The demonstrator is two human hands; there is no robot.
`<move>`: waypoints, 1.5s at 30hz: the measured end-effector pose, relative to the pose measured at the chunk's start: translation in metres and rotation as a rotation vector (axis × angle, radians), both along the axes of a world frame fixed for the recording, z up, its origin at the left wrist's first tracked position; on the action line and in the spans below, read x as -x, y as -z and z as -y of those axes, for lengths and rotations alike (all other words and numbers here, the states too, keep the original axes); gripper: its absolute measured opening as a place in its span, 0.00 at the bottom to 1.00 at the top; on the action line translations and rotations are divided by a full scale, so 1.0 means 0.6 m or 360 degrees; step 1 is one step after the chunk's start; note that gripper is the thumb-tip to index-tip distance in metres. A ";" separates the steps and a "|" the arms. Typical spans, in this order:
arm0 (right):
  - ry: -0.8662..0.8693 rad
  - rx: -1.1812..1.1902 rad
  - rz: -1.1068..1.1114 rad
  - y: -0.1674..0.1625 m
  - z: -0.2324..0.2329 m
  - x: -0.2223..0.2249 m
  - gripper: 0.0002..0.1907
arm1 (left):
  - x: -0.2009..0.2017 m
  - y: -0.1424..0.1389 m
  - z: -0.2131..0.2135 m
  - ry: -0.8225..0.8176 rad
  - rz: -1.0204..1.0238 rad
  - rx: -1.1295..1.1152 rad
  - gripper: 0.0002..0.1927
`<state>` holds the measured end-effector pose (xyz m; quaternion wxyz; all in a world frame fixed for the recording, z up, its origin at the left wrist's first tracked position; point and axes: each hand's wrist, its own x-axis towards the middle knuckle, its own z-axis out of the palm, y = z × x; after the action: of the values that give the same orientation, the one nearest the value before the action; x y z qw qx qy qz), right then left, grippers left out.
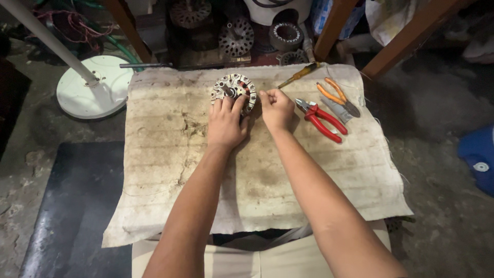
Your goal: The person winds copper wire from a blue spool onto the slots of a motor armature stator on a cloth-covered workbench, guiding and pressing the wire into place by hand and turning the armature as they work. They occasionally reposition the spool and continue winding around the armature segments.
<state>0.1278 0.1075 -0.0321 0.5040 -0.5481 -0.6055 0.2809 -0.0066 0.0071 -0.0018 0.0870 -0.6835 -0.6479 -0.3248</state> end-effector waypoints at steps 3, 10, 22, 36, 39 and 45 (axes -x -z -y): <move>-0.0046 0.0100 0.0136 -0.024 0.020 0.000 0.08 | 0.001 0.002 0.000 0.0011 0.0012 0.0002 0.32; -0.0271 0.0173 0.0606 -0.059 0.049 -0.011 0.09 | 0.005 0.013 -0.004 0.0019 0.0007 -0.0048 0.30; -0.0822 -0.0172 0.0137 0.010 0.002 -0.034 0.09 | 0.008 0.028 -0.012 -0.0046 0.0079 -0.0176 0.24; -0.0843 -0.0502 -0.0004 -0.032 0.038 -0.027 0.05 | 0.014 0.019 -0.003 0.0093 0.0145 -0.0133 0.24; -0.0927 -0.0509 0.0018 -0.028 0.035 -0.026 0.07 | 0.015 0.026 -0.004 0.0115 0.0077 -0.0106 0.22; -0.0881 -0.0526 0.0011 -0.011 0.021 -0.025 0.10 | 0.014 0.029 -0.009 0.0127 0.0132 -0.0109 0.22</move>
<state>0.1430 0.0950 -0.0254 0.4887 -0.2743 -0.7707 0.3033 -0.0150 0.0123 -0.0191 0.0704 -0.6914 -0.6116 -0.3781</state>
